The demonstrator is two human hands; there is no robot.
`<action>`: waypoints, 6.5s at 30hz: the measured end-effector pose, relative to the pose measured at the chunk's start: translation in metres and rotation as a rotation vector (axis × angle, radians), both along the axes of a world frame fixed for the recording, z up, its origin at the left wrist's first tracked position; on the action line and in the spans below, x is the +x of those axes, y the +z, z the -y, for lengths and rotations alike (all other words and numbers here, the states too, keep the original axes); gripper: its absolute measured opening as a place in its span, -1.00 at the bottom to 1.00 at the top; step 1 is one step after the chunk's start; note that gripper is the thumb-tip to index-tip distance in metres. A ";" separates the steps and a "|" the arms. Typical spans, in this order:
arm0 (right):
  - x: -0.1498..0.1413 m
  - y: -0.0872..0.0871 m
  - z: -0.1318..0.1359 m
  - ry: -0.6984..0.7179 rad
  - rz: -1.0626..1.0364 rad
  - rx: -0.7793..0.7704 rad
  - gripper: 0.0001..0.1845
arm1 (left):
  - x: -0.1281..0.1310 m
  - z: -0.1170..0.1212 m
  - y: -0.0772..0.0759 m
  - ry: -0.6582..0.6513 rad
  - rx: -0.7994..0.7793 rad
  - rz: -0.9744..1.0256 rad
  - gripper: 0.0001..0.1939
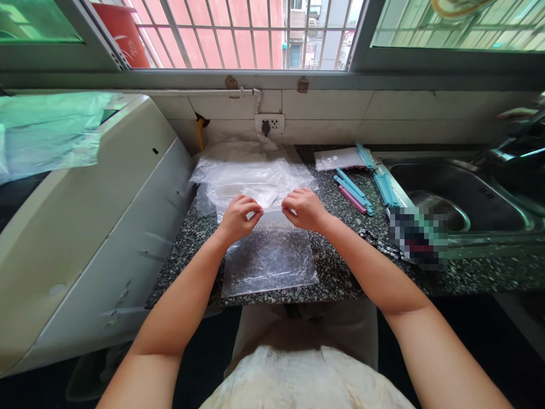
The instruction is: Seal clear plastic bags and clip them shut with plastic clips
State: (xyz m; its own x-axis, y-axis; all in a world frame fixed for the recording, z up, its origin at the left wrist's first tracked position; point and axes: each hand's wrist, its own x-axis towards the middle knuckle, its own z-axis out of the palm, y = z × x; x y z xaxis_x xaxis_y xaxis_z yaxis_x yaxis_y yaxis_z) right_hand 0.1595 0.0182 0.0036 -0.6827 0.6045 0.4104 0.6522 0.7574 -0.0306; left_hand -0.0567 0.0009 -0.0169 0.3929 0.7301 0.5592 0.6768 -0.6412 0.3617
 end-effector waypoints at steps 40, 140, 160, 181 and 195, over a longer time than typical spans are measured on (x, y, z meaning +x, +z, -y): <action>0.007 0.005 -0.004 -0.031 0.020 -0.008 -0.79 | -0.003 0.000 0.004 0.010 0.000 -0.008 -0.83; 0.012 0.006 -0.007 0.017 -0.105 -0.051 -0.79 | 0.000 0.003 0.006 0.018 -0.159 0.465 -0.72; 0.027 0.017 -0.015 0.051 -0.311 -0.036 -0.82 | 0.000 -0.001 0.000 -0.013 -0.340 0.488 -0.74; 0.048 0.031 -0.022 -0.105 -0.575 -0.066 -0.81 | 0.001 -0.002 -0.004 0.069 -0.520 0.468 -0.88; 0.060 0.026 -0.032 -0.184 -0.757 -0.185 -0.87 | -0.006 -0.005 0.013 0.132 -0.442 1.173 -0.66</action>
State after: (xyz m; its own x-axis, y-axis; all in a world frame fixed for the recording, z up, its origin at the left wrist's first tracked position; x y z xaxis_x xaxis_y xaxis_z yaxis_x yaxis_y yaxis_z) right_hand 0.2195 0.0500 0.0294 -0.1415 0.7843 0.6041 0.5183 0.5786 -0.6298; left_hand -0.0628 0.0058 -0.0036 -0.2640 0.9392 0.2196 -0.1470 -0.2642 0.9532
